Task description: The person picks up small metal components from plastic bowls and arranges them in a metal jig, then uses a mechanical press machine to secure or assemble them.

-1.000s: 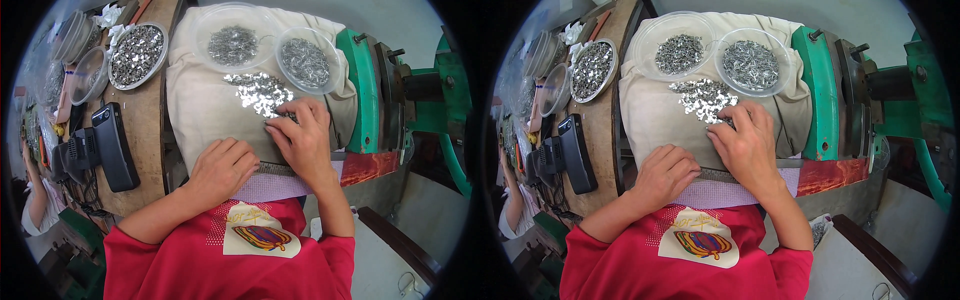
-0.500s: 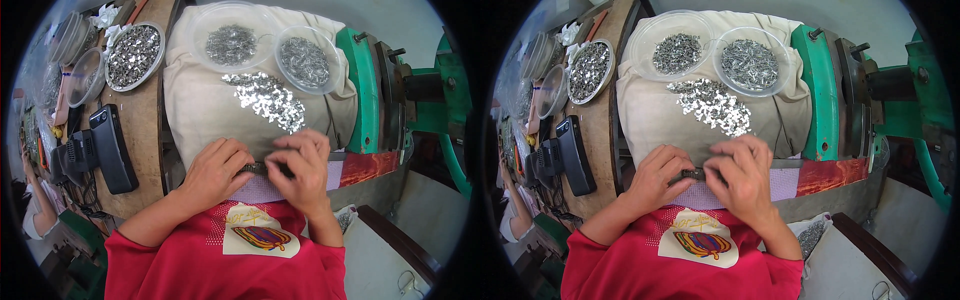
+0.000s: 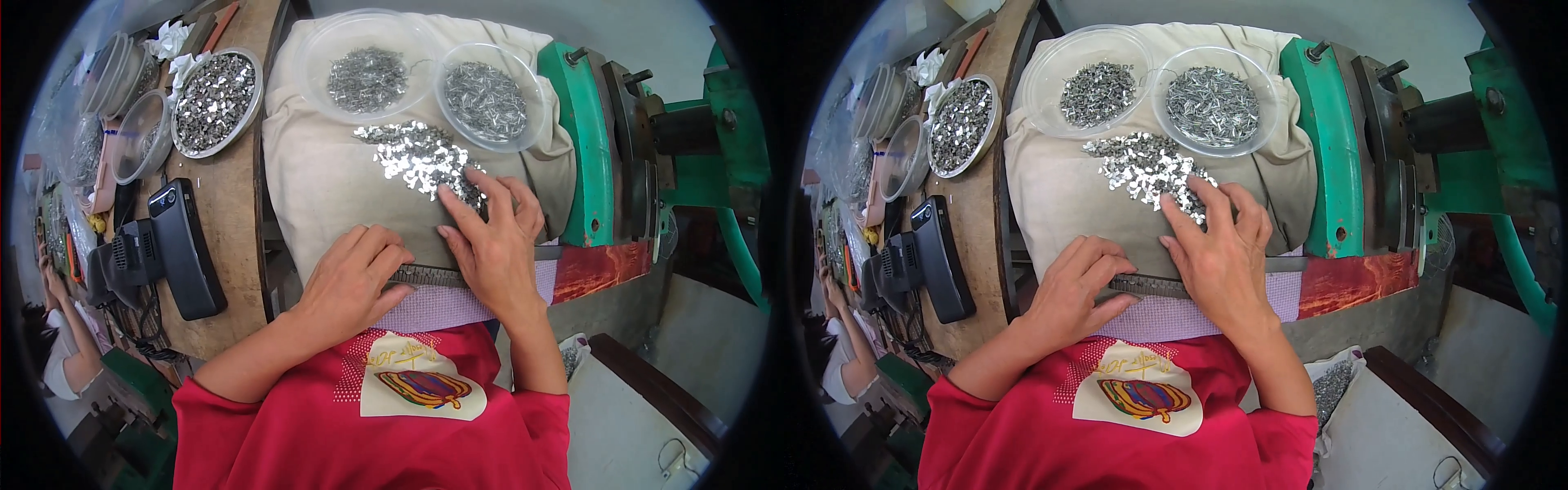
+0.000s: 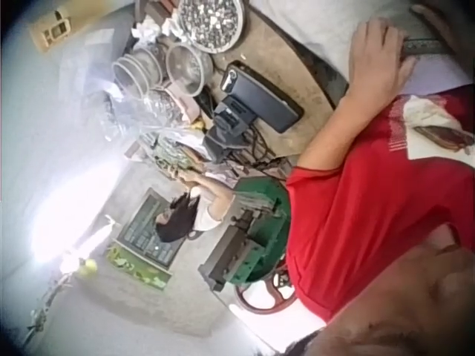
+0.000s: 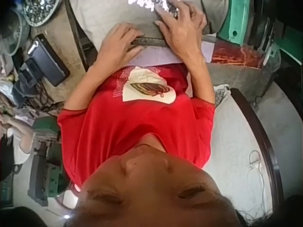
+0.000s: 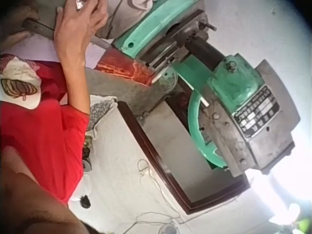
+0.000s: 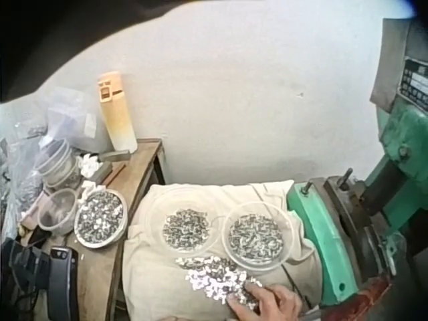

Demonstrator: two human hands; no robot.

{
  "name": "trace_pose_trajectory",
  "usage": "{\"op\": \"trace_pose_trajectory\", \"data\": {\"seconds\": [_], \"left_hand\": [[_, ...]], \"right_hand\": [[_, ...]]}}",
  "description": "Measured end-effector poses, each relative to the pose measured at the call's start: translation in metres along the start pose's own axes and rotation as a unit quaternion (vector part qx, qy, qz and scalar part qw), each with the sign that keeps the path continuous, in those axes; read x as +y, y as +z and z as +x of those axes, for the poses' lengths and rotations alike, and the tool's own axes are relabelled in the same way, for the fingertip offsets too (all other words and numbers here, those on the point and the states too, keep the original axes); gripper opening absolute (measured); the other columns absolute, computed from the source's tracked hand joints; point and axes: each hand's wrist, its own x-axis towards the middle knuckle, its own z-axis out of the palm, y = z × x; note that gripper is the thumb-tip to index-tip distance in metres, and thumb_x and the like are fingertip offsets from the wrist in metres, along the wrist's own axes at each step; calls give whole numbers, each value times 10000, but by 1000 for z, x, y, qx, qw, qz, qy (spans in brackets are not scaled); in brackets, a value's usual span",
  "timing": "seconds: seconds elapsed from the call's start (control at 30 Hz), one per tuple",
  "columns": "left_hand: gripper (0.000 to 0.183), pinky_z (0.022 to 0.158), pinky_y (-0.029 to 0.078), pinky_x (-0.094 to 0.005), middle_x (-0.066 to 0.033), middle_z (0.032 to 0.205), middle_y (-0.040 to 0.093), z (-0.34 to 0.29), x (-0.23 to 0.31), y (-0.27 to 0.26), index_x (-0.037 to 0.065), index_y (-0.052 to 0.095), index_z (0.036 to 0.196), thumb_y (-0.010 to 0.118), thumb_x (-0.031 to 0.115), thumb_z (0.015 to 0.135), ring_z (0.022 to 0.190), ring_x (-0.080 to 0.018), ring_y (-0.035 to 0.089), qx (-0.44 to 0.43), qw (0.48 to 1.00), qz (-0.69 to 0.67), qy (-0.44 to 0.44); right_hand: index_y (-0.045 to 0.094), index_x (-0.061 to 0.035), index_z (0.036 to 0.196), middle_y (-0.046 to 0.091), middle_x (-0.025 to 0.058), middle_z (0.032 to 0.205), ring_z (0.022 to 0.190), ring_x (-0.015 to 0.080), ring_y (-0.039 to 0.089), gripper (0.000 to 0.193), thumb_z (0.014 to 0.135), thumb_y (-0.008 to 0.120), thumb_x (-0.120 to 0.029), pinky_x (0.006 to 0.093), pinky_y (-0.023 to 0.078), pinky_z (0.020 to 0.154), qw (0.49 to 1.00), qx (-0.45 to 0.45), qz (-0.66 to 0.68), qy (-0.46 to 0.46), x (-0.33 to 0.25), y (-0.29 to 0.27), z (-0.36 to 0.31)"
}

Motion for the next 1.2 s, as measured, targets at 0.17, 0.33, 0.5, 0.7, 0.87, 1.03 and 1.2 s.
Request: {"op": "trace_pose_trajectory", "data": {"seconds": [0.17, 0.33, 0.5, 0.7, 0.87, 1.03, 1.2], "left_hand": [[350, 803, 518, -380, -127, 1054, 587, 3, 1, -11, 33, 615, 1044, 789, 93, 747, 944, -301, 619, -2, 999, -41, -35], [253, 709, 498, -414, -114, 960, 562, 16, -8, -18, 20, 590, 989, 732, 59, 783, 843, -325, 608, 29, 998, -40, -29], [169, 707, 525, -354, -113, 960, 595, 28, -8, -21, 13, 623, 981, 682, -10, 824, 833, -275, 652, 52, 998, 0, -34], [141, 691, 507, -375, -121, 928, 590, 42, -7, -14, 14, 619, 959, 672, -9, 830, 810, -306, 640, 69, 997, 13, -11], [158, 704, 500, -401, -120, 931, 575, 28, 5, -22, 25, 610, 951, 691, 26, 816, 829, -321, 618, 55, 998, 2, 4], [198, 745, 484, -396, -95, 937, 556, 12, 5, -14, 38, 600, 944, 721, 73, 791, 857, -297, 579, 22, 999, 8, 48], [301, 764, 498, -384, -85, 992, 591, 10, 4, 2, 56, 638, 941, 801, 128, 699, 900, -284, 583, 2, 997, 49, 66]], "right_hand": [[760, -166, 1002, 601, 42, 1249, 1224, 320, 446, 264, 740, 790, -161, 454, 312, 1013, 999, 24, 19, -12, 1, -8, -14], [757, -159, 898, 628, 30, 1183, 1202, 322, 472, 190, 716, 799, -127, 447, 321, 1001, 998, 55, 28, 3, 9, -11, -10], [729, -146, 853, 619, 21, 1170, 1198, 317, 475, 159, 706, 791, -134, 457, 319, 1001, 997, 56, 49, -37, 2, -3, 7], [659, -88, 871, 605, 28, 1188, 1194, 301, 472, 163, 741, 747, -130, 471, 313, 993, 995, 30, 53, -76, 2, 7, 19], [680, -119, 851, 621, 5, 1161, 1183, 295, 487, 162, 714, 765, -134, 465, 303, 986, 995, 20, 74, -59, 1, -19, -3], [731, -154, 814, 650, -33, 1093, 1162, 273, 505, 171, 661, 805, -141, 434, 305, 977, 994, 11, 111, -18, -8, -24, -36], [748, -162, 827, 650, -30, 1086, 1142, 273, 513, 153, 686, 805, -146, 428, 312, 972, 992, 11, 125, -4, -6, -19, -37]]}}
